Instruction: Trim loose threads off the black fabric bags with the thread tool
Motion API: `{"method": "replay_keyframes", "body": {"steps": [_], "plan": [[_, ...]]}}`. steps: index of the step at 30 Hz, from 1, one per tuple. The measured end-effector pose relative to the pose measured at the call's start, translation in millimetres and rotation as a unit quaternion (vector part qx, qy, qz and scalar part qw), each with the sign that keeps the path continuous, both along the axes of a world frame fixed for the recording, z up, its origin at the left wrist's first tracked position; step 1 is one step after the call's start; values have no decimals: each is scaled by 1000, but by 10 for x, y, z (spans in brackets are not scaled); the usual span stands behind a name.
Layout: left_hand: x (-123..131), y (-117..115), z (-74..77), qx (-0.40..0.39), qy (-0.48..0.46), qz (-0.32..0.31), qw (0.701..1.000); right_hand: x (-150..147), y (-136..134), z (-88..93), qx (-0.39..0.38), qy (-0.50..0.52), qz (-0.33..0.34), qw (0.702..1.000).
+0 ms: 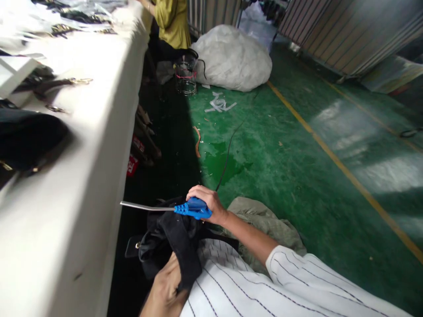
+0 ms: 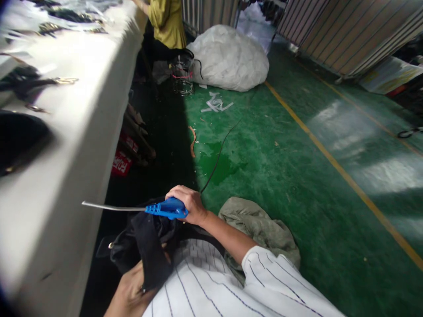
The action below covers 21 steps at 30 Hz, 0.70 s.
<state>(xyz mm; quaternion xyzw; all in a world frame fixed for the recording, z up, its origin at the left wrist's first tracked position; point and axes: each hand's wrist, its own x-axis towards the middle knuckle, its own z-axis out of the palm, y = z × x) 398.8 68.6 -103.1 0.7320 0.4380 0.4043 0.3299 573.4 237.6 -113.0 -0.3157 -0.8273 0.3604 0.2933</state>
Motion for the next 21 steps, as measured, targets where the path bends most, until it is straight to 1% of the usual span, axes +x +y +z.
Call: {"method": "replay_keyframes", "body": {"steps": [3, 5, 6, 8, 11, 13, 15, 18, 21], "plan": [[-38, -144, -94, -49, -7, 16, 999, -62, -28, -55, 28, 6, -40, 999], [-69, -193, -105, -65, -15, 19, 998, -73, -45, -55, 58, 10, -83, 995], [-76, -197, -84, -67, -20, 12, 997, -72, -48, -48, 71, 11, -104, 992], [-69, -160, 9, -68, -13, -16, 997, -68, -43, -30, 90, 17, -141, 986], [-32, -46, 205, -62, 33, -44, 997, -72, -24, -10, 86, 26, -173, 981], [-14, 19, 306, -43, 72, -33, 996, -80, -19, -3, 79, 41, -183, 979], [-7, 52, 352, -15, 103, -17, 994, -84, -21, -2, 72, 60, -188, 978], [-11, 53, 330, 9, 122, -3, 992, -75, -27, -13, 69, 73, -201, 975], [-6, 28, 235, -3, 125, 19, 992, -62, -27, -44, 74, 66, -217, 971]]}}
